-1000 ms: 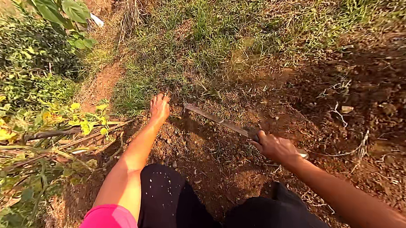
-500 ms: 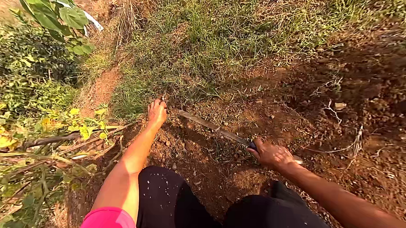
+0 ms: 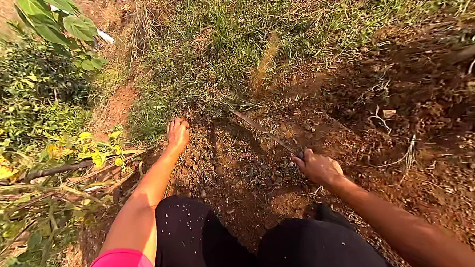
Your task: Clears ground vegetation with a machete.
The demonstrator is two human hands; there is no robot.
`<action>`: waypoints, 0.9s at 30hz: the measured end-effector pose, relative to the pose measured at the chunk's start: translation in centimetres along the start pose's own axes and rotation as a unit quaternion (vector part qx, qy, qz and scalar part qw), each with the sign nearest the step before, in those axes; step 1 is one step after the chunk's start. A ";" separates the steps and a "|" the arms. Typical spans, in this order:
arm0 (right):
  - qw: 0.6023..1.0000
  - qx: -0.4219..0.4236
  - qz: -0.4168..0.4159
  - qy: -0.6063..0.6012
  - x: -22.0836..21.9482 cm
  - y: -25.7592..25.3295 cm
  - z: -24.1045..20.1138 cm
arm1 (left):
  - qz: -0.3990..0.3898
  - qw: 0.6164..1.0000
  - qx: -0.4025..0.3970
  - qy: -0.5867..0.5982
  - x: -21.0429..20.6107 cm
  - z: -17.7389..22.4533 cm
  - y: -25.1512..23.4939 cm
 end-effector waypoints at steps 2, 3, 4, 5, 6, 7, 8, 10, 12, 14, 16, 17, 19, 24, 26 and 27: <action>0.992 0.096 -0.053 0.058 -0.5 1.9 -2.2 | 0.004 1.000 0.007 0.002 0.3 0.0 -0.3; 0.982 0.148 -0.069 0.099 -0.6 2.7 -3.0 | 0.006 1.000 0.008 0.003 0.3 0.0 -0.3; 0.967 0.195 -0.079 0.141 -0.7 3.4 -3.5 | 0.005 1.000 0.010 0.002 0.3 0.1 -0.3; 0.953 0.232 -0.083 0.178 -0.6 3.7 -3.4 | 0.005 1.000 0.010 0.002 0.4 0.4 -0.3; 0.944 0.248 -0.084 0.201 -0.2 3.6 -2.9 | 0.003 1.000 0.009 0.002 0.5 0.8 -0.2; 0.945 0.241 -0.079 0.206 0.4 3.1 -1.6 | 0.001 1.000 0.008 0.001 0.6 1.2 -0.2; 0.957 0.212 -0.059 0.188 0.9 2.2 0.4 | -0.001 1.000 0.006 -0.001 0.7 1.3 -0.1; 0.991 0.078 0.014 0.103 1.7 0.2 5.3 | -0.003 1.000 -0.003 -0.002 0.8 1.3 0.3; 0.994 -0.070 0.085 0.008 2.7 -1.3 7.8 | 0.003 1.000 -0.005 0.000 0.8 1.3 0.5; 0.982 -0.139 0.107 -0.072 2.6 -1.5 6.9 | 0.002 1.000 -0.004 0.000 0.5 0.8 0.4; 0.986 -0.122 0.089 -0.076 2.0 0.0 4.7 | 0.000 1.000 -0.003 -0.005 0.1 0.3 0.3; 0.992 -0.089 0.072 -0.054 1.9 0.9 3.6 | 0.002 1.000 -0.002 -0.003 0.1 0.3 -0.1; 1.000 0.003 0.026 0.015 1.4 2.8 1.4 | 0.000 1.000 0.005 0.003 0.1 0.4 -0.3; 0.979 0.128 0.001 0.157 2.0 2.1 1.9 | -0.008 1.000 0.001 0.003 -0.1 0.9 -0.8; 0.995 0.023 0.041 0.092 3.1 0.3 5.4 | -0.007 1.000 -0.005 0.012 -0.2 0.5 -0.7; 0.996 -0.048 0.069 0.030 3.5 -0.4 7.0 | -0.007 1.000 -0.004 0.017 -0.3 0.3 -0.7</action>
Point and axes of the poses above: each hand's wrist, its own y-axis away from the middle knuckle, its own x-axis out of the back of the hand, z = x × y, the point moved 2 cm from there along -y, towards the middle knuckle, and after that the axes turned 2 degrees about y, right-handed, at the moved point
